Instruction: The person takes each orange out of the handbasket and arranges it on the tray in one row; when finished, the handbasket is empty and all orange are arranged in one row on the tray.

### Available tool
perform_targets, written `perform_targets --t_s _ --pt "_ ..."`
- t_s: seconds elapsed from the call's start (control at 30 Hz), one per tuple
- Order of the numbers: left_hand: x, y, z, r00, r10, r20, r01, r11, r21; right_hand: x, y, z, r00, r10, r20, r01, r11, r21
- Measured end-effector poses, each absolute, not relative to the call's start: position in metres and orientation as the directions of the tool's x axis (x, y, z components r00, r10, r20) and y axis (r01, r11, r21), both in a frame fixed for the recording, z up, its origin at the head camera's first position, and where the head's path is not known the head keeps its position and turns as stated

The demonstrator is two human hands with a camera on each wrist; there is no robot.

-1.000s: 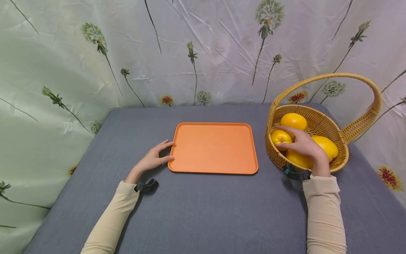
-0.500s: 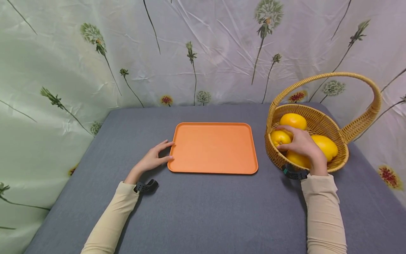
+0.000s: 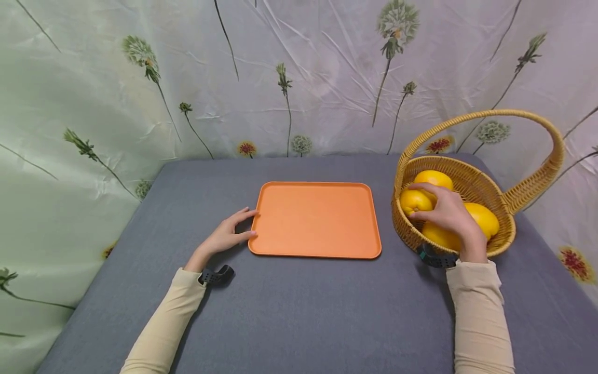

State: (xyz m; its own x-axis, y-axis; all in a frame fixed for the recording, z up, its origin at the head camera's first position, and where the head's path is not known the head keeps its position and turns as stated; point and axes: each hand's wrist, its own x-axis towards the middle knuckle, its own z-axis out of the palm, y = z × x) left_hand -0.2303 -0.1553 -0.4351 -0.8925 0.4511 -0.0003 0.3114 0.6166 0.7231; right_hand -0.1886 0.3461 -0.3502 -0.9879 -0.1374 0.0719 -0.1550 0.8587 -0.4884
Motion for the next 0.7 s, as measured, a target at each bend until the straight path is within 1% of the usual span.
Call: perform_targets --t_s 0.23,0.47,0.7 --pt "-0.231 -0.154 -0.437 -0.893 0.451 0.005 0.314 0.615 0.723 -0.184 0.349 -0.342 -0.985 -0.112 0.135 -0.162 0.873 -0.460" --pt "-0.231 -0.156 -0.438 -0.887 0.462 0.017 0.333 0.613 0.716 -0.178 0.352 -0.342 -0.978 -0.084 0.191 -0.164 0.872 -0.461" --pt "-0.231 -0.158 -0.440 -0.884 0.467 0.031 0.346 0.608 0.714 -0.173 0.353 -0.345 -0.935 -0.098 0.340 -0.248 0.867 -0.433"
